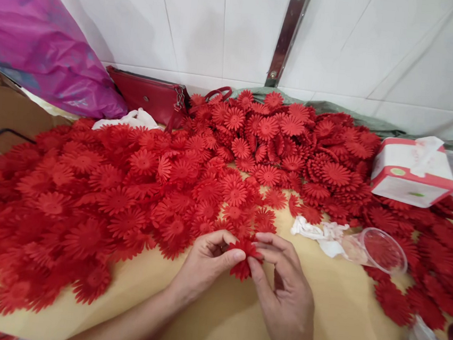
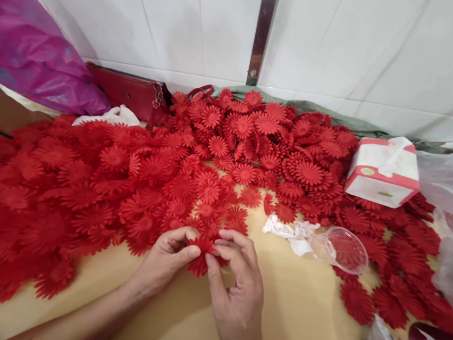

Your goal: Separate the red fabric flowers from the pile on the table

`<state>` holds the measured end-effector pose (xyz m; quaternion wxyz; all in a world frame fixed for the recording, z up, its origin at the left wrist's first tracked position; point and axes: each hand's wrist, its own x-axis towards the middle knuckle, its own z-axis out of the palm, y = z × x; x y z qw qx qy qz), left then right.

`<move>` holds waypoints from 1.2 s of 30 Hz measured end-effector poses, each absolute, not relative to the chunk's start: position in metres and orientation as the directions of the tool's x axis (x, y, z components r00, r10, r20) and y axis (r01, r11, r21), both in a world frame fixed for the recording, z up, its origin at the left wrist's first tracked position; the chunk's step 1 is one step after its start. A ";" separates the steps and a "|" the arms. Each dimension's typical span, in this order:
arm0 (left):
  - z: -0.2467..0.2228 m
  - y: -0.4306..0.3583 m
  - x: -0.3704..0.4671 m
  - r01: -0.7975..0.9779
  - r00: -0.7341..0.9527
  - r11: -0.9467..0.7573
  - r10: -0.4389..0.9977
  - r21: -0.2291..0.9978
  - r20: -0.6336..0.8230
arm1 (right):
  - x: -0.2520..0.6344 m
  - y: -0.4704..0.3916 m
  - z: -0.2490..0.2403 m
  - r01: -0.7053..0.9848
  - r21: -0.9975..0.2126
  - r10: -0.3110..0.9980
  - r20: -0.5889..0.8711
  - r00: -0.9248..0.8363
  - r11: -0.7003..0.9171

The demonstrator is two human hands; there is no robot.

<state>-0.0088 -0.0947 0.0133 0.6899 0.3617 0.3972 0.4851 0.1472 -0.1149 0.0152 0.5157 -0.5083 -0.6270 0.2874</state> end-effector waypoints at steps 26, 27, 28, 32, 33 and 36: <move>0.010 -0.089 0.000 -0.654 0.032 0.186 0.975 0.733 -0.219 | 0.152 -0.101 0.012 -0.529 -0.848 0.912 -0.199 0.359 0.023; 0.009 -0.089 -0.001 -0.660 0.030 0.190 0.973 0.727 -0.227 | 0.151 -0.100 0.013 -0.497 -0.867 0.915 -0.182 0.361 0.023; 0.009 -0.089 -0.001 -0.666 0.030 0.195 0.971 0.719 -0.236 | 0.150 -0.100 0.013 -0.463 -0.886 0.914 -0.162 0.372 0.031; 0.007 -0.088 -0.002 -0.687 0.037 0.201 0.969 0.699 -0.243 | 0.149 -0.105 0.013 -0.323 -0.941 0.912 -0.043 0.408 0.100; 0.006 -0.088 -0.002 -0.688 0.044 0.203 0.970 0.696 -0.240 | 0.149 -0.107 0.013 -0.260 -0.959 0.908 -0.005 0.418 0.114; 0.003 -0.088 -0.001 -0.688 0.061 0.213 0.969 0.694 -0.238 | 0.151 -0.112 0.011 0.010 -0.984 0.885 0.165 0.436 0.178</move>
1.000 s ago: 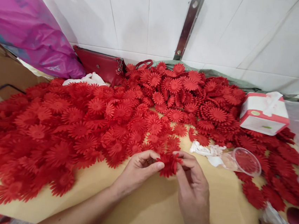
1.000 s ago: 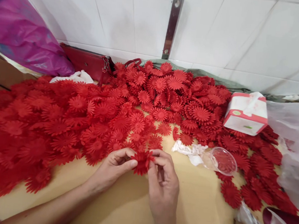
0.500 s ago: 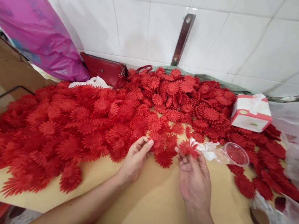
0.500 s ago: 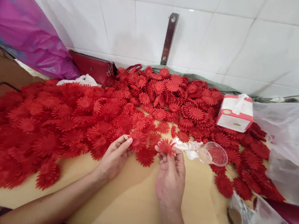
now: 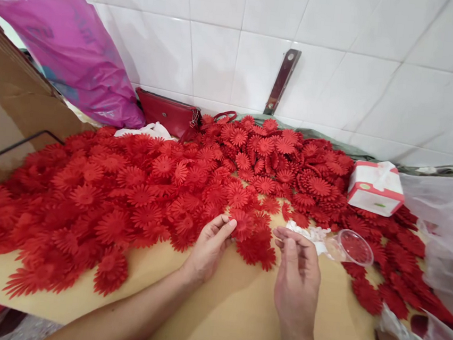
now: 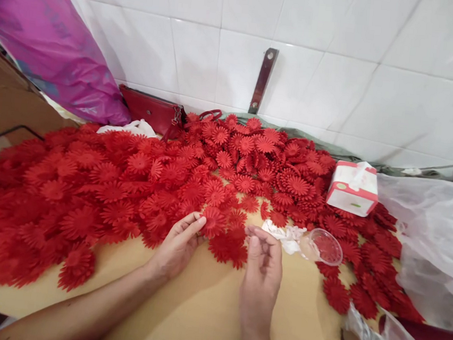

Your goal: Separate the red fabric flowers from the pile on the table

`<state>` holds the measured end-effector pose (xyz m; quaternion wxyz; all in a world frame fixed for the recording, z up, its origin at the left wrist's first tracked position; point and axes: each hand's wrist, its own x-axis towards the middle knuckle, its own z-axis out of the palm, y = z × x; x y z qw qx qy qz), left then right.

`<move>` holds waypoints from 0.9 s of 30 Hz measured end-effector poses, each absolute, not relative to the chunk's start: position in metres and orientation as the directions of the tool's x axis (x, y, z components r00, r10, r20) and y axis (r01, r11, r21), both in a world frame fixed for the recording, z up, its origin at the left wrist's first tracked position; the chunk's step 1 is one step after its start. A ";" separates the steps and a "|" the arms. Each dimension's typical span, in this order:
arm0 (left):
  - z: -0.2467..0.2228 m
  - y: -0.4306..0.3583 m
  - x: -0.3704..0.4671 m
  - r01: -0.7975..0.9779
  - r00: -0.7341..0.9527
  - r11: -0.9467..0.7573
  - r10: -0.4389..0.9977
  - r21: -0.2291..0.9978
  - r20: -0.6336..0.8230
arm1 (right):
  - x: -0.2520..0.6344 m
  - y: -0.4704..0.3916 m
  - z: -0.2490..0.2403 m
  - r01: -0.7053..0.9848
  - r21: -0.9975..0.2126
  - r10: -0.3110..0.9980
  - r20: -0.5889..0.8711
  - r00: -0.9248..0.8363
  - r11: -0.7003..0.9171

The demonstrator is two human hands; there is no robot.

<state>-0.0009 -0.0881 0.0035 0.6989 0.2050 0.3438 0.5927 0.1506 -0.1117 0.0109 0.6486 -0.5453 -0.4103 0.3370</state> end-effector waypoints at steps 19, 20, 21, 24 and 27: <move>0.010 -0.089 -0.005 -0.419 0.177 0.236 0.968 0.877 -0.176 | 0.139 -0.116 0.015 0.392 -0.862 0.924 0.376 0.071 0.321; 0.010 -0.089 -0.006 -0.414 0.187 0.239 0.967 0.878 -0.175 | 0.139 -0.116 0.015 0.379 -0.877 0.934 0.349 0.081 0.295; 0.011 -0.089 -0.006 -0.405 0.195 0.238 0.966 0.883 -0.172 | 0.139 -0.116 0.015 0.373 -0.885 0.939 0.332 0.093 0.277; 0.015 -0.090 -0.007 -0.362 0.203 0.212 0.968 0.908 -0.145 | 0.139 -0.116 0.015 0.369 -0.896 0.939 0.316 0.137 0.247; 0.016 -0.091 -0.007 -0.314 0.172 0.186 0.976 0.931 -0.137 | 0.139 -0.116 0.015 0.353 -0.904 0.938 0.310 0.153 0.241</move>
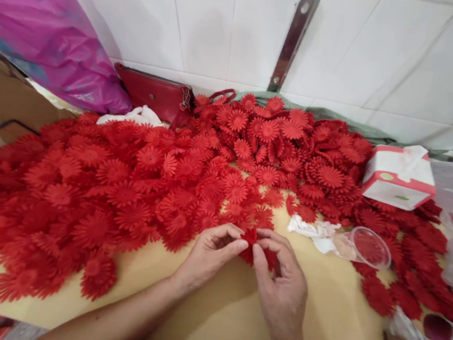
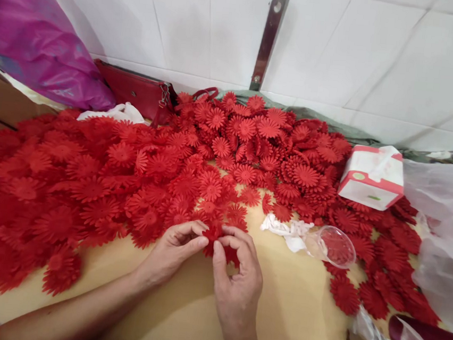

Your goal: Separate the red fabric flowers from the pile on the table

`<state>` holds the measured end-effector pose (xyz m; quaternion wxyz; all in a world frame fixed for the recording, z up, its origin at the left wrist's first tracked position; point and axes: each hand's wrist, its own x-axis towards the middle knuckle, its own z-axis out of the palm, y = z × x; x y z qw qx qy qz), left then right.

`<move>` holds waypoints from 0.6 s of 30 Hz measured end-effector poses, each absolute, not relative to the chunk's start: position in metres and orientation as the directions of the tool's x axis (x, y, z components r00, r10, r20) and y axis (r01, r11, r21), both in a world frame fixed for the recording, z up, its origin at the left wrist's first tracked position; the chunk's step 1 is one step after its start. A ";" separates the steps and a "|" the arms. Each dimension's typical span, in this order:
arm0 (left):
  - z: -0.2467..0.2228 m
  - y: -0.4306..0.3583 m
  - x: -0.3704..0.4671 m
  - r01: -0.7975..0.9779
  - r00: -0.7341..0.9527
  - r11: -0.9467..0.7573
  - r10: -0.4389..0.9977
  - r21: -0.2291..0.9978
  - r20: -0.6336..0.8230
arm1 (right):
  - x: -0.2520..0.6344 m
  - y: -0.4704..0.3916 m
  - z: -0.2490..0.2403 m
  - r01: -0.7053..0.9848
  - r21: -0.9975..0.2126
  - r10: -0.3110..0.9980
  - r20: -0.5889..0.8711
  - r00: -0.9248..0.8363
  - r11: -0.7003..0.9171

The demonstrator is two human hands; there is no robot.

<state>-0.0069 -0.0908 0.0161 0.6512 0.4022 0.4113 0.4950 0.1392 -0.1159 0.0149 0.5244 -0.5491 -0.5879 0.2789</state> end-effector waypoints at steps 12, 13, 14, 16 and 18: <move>0.010 -0.093 -0.006 -0.265 0.148 0.185 0.978 0.946 -0.150 | 0.142 -0.117 0.017 0.367 -0.901 0.945 0.297 0.137 0.230; 0.010 -0.092 -0.006 -0.277 0.136 0.196 0.977 0.941 -0.163 | 0.142 -0.117 0.016 0.368 -0.900 0.945 0.299 0.132 0.233; 0.010 -0.092 -0.005 -0.290 0.127 0.206 0.976 0.935 -0.175 | 0.141 -0.117 0.015 0.373 -0.897 0.944 0.304 0.127 0.238; 0.010 -0.092 -0.005 -0.317 0.127 0.218 0.974 0.923 -0.187 | 0.139 -0.116 0.013 0.384 -0.890 0.941 0.314 0.125 0.246; 0.010 -0.092 -0.005 -0.333 0.137 0.214 0.975 0.918 -0.177 | 0.138 -0.116 0.012 0.391 -0.884 0.939 0.323 0.118 0.255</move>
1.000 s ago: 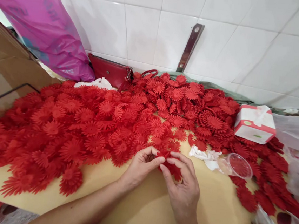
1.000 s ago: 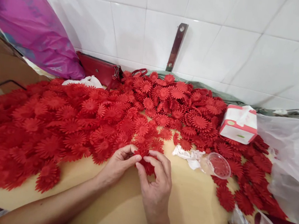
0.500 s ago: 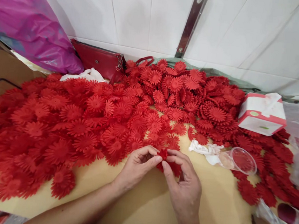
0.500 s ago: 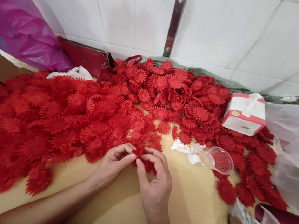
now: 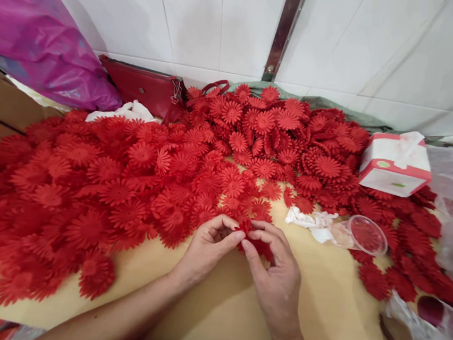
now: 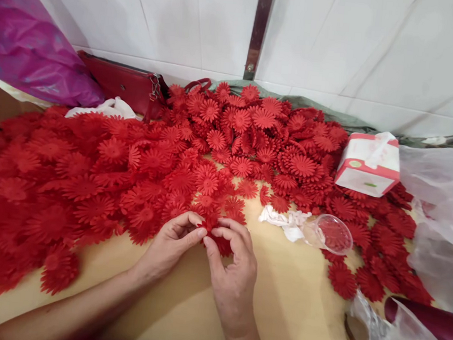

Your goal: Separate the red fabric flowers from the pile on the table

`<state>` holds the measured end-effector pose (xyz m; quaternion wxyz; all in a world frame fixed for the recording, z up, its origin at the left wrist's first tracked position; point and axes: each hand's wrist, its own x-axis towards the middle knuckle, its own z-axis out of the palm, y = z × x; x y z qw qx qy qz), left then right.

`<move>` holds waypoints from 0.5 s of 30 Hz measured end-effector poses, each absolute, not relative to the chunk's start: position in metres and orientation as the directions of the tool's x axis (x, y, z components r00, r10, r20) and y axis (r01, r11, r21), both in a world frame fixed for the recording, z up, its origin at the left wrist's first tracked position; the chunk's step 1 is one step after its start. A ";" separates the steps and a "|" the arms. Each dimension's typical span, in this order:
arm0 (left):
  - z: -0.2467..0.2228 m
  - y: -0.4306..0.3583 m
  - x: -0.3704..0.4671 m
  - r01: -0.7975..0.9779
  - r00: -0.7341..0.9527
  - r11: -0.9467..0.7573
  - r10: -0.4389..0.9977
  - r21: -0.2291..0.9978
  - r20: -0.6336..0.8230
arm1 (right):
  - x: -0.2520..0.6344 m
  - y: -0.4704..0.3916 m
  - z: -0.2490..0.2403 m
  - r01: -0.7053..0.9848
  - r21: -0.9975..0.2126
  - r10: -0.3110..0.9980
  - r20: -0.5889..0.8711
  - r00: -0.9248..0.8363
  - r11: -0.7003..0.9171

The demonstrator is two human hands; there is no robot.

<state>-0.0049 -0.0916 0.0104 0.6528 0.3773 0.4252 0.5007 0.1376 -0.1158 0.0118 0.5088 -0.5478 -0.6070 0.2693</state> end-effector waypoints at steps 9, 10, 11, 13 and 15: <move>0.014 -0.092 -0.007 -0.284 0.132 0.180 0.980 0.942 -0.147 | 0.139 -0.115 0.021 0.174 -0.982 0.994 0.085 0.069 0.072; 0.015 -0.092 -0.007 -0.276 0.140 0.184 0.979 0.943 -0.150 | 0.140 -0.115 0.022 0.149 -0.988 0.996 0.056 0.070 0.045; 0.015 -0.092 -0.007 -0.269 0.143 0.185 0.978 0.945 -0.151 | 0.140 -0.115 0.022 0.134 -0.990 0.996 0.043 0.080 0.032; 0.015 -0.092 -0.007 -0.254 0.135 0.177 0.980 0.951 -0.147 | 0.139 -0.116 0.022 0.128 -0.990 0.989 0.075 0.130 0.058; 0.016 -0.092 -0.006 -0.246 0.135 0.173 0.980 0.954 -0.143 | 0.138 -0.117 0.020 0.163 -0.978 0.972 0.155 0.176 0.127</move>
